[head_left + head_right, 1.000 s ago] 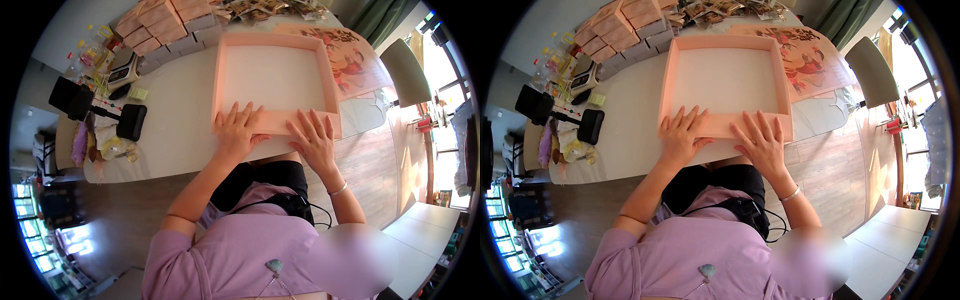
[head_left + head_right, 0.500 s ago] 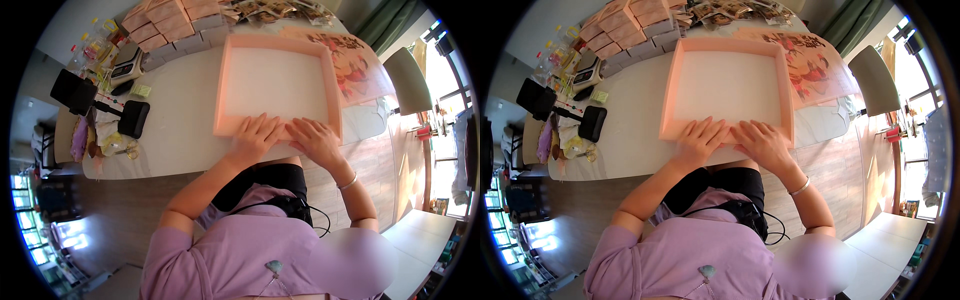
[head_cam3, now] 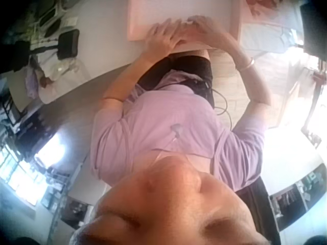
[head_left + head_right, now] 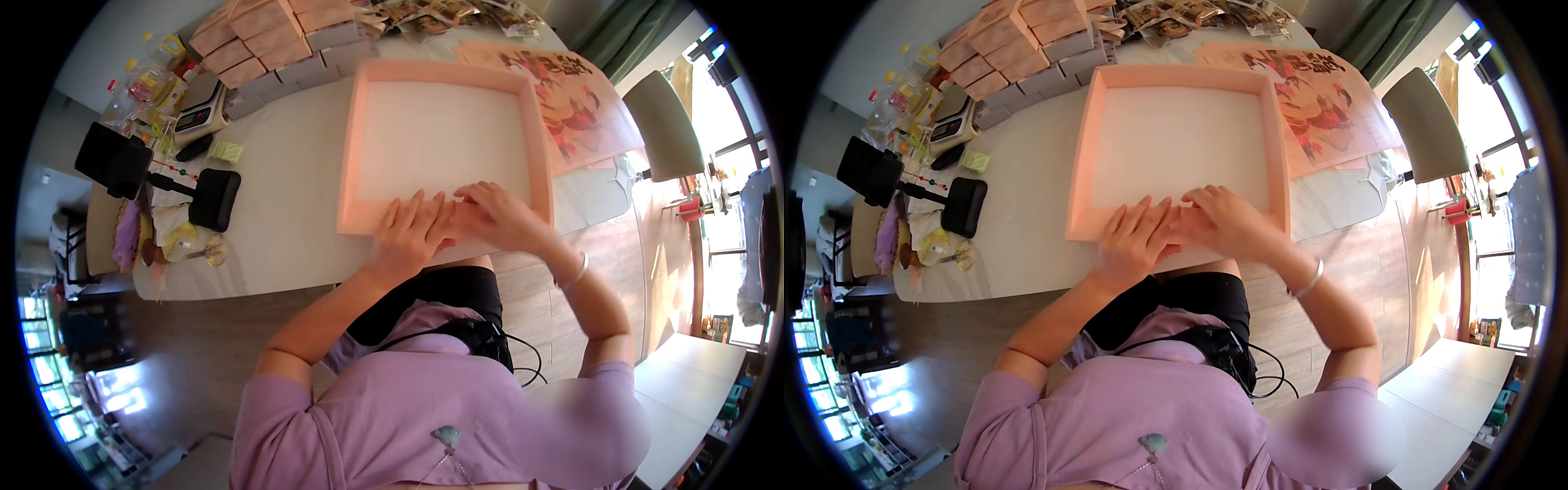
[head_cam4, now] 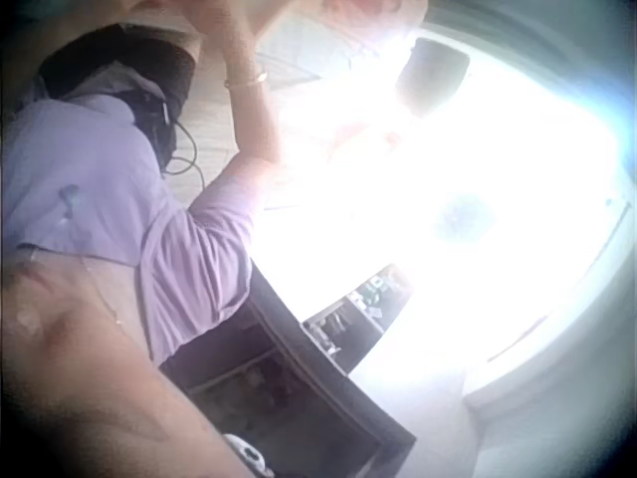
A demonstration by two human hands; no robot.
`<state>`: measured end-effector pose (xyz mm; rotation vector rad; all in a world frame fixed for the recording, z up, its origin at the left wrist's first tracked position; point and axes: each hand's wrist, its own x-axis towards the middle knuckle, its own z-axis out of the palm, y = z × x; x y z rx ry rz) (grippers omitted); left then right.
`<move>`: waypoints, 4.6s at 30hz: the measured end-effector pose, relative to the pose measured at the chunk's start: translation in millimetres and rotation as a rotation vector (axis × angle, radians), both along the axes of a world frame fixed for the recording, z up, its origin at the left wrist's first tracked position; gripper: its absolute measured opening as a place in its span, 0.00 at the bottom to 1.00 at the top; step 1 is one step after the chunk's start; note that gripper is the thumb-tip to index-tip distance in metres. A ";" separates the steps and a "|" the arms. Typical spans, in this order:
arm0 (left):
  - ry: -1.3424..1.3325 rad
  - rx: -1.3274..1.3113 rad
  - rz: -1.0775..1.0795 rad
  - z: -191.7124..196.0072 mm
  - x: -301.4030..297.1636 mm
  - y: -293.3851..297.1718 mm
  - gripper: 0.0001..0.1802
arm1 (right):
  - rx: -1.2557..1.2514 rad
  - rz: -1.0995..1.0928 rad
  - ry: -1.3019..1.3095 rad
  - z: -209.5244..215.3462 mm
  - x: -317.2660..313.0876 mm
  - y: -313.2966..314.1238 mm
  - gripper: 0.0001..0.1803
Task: The person assembles a pink cardboard box by folding the side flaps and securing them into place. They then pick up a matching pink lid with a geometric pattern and place it on top of the assembled box base.
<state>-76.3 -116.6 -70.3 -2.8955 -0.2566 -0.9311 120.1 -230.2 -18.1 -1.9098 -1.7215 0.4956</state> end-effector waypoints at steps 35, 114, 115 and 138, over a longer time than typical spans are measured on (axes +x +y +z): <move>0.203 -0.227 0.113 18.4 -15.9 6.2 0.35 | -1.159 0.344 1.265 9.6 48.3 79.9 0.23; 0.306 -0.119 0.193 28.3 0.9 13.0 0.38 | -0.423 -0.006 0.436 24.3 66.2 63.4 0.10; 0.339 -0.127 0.194 31.6 1.5 13.7 0.39 | -0.286 -0.040 0.356 25.3 63.5 52.8 0.08; 0.522 -0.373 -0.130 44.9 21.3 56.3 0.28 | -0.192 0.096 -0.390 3.0 -21.9 0.2 0.19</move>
